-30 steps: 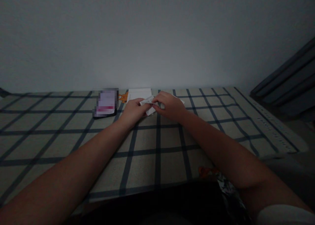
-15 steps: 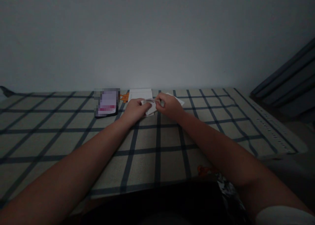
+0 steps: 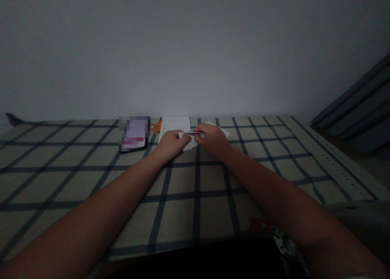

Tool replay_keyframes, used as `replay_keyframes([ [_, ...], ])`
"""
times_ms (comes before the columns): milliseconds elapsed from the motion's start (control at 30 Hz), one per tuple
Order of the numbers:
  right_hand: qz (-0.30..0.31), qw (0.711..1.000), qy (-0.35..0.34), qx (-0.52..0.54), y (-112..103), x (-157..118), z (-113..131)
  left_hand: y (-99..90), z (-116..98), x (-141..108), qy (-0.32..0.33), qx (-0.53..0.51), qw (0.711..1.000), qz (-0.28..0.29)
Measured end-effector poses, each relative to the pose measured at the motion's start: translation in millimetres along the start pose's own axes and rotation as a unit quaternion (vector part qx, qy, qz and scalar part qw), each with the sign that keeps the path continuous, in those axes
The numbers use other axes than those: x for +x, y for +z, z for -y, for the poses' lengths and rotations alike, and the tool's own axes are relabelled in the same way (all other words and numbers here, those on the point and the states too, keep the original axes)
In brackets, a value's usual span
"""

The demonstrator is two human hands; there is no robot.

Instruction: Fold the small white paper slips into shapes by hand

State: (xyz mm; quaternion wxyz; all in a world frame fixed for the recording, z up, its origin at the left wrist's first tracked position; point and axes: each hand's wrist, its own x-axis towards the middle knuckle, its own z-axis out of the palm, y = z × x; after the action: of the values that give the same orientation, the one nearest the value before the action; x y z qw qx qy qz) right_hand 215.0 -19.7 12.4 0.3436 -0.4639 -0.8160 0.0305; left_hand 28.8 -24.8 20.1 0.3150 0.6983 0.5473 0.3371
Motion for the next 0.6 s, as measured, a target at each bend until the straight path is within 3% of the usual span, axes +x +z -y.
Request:
replay_keyframes([
  [267, -0.015, 0.997, -0.006, 0.078, 1.1, 0.1, -4.9, 2.1, 0.0, -2.3, -0.014, -0.042, 0.999, 0.011],
  [467, 0.0, 0.998, -0.006, 0.069, -0.4, -1.2, -4.5, -1.2, 3.1, 0.5, 0.034, 0.046, 0.998, -0.016],
  [600, 0.006, 0.996, -0.008, 0.093, -4.3, -3.3, -3.2, -1.1, 7.5, 2.2, 0.027, 0.013, 0.999, -0.03],
])
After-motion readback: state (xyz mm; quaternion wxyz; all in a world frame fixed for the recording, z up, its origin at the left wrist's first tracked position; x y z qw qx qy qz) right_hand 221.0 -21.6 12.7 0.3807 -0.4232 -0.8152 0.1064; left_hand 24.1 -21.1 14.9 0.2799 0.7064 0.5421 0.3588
